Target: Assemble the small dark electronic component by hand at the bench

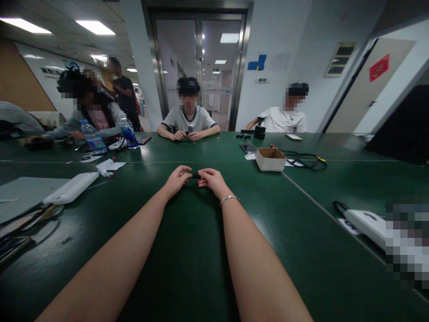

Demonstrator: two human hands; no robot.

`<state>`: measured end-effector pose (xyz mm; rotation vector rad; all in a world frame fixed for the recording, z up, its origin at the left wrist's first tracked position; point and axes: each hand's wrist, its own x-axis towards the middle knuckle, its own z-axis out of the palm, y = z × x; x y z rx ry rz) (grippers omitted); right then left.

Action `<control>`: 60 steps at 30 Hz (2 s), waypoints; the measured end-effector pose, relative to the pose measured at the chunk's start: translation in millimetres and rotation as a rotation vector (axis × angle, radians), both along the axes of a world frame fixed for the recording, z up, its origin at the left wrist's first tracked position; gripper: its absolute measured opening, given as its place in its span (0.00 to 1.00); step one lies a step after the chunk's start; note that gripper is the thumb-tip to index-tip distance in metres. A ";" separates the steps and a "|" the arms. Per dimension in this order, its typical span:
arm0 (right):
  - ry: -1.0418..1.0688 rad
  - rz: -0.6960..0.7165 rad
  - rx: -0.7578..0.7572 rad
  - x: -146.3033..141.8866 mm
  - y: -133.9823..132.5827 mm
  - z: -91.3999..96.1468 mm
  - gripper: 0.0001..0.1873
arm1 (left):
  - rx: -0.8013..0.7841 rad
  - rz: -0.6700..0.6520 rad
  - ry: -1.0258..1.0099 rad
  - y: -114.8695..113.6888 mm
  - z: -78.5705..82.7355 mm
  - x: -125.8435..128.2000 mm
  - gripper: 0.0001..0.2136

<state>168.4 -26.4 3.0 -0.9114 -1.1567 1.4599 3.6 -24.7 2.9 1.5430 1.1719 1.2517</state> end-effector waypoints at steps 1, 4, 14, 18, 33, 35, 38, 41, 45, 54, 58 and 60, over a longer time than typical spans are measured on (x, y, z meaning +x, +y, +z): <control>0.004 0.000 -0.003 0.3 0.2 -0.1 0.04 | -0.021 -0.004 -0.005 0.4 -0.2 0.0 0.07; 0.012 0.007 -0.008 1.0 1.2 -0.6 0.03 | -0.068 -0.049 -0.013 1.1 -0.5 0.3 0.09; 0.002 0.007 -0.012 0.8 1.9 -1.9 0.03 | 0.017 -0.041 0.014 3.0 -5.2 -2.2 0.12; 0.022 0.023 -0.019 1.6 3.8 -2.7 0.04 | -0.021 -0.039 0.004 4.6 -5.2 -2.6 0.13; 0.015 0.014 -0.018 1.1 3.2 -2.0 0.03 | -0.005 -0.071 0.054 3.5 -5.3 -2.0 0.12; 0.013 0.011 -0.017 1.0 2.9 -1.8 0.03 | 0.015 -0.077 0.056 4.1 -6.7 -2.0 0.13; 0.008 0.012 -0.026 1.2 2.4 -1.3 0.02 | 0.025 -0.042 0.046 5.4 -8.6 -2.2 0.12; 0.014 0.020 -0.035 1.4 2.1 -0.6 0.01 | 0.020 -0.046 0.038 6.6 -10.1 -2.5 0.13; 0.021 0.017 -0.033 1.5 2.2 -0.6 0.01 | 0.027 -0.035 0.059 7.0 -10.8 -2.5 0.12; 0.013 0.026 -0.018 1.3 2.3 -1.7 0.01 | 0.005 -0.058 0.062 5.8 -9.5 -1.9 0.12; 0.006 0.011 -0.028 0.2 1.8 -0.5 0.03 | 0.033 -0.040 0.075 4.9 -8.4 -1.7 0.11; 0.007 0.002 -0.037 0.2 1.8 -0.5 0.03 | 0.004 -0.027 0.067 4.9 -7.9 -1.5 0.11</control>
